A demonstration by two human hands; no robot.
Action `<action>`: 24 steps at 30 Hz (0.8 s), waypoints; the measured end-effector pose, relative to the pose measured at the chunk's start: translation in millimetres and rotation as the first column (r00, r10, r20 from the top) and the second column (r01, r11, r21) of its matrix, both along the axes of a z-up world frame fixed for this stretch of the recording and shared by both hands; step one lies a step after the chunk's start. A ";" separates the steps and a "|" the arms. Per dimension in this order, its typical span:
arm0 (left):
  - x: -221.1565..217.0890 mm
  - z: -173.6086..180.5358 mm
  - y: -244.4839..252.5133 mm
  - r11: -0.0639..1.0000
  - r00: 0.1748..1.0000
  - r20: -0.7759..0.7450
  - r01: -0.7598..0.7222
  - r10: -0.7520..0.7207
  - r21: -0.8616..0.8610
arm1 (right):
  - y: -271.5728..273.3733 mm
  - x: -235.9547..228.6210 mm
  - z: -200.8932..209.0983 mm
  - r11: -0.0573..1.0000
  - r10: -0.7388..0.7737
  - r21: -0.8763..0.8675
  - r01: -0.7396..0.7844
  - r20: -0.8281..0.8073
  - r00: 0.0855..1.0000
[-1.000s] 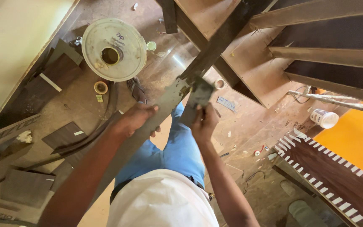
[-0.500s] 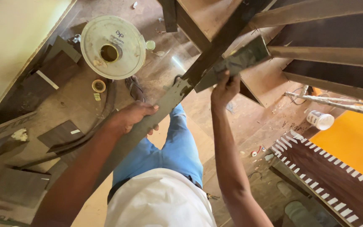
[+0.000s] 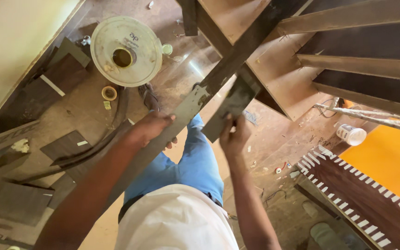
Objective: The person uses a putty knife to scoop a viscous substance from a white bucket and applies it to a long, thin metal strip. The person repeatedly spreads the substance along the strip's length, occasionally dipping the tool back into the bucket to reload. The task is performed in a workshop setting with various tools and materials visible on the floor.
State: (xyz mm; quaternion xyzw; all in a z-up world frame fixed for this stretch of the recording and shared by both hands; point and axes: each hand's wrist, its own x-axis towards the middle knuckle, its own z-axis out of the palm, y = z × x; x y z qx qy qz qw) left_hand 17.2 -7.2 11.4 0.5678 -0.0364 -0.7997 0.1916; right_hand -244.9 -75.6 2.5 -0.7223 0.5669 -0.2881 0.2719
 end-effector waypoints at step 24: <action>-2.6 -15.0 -5.7 0.995 0.978 0.186 0.095 -0.099 0.031 | -26.7 26.4 -32.0 0.973 0.222 -0.007 -0.233 -0.269 0.937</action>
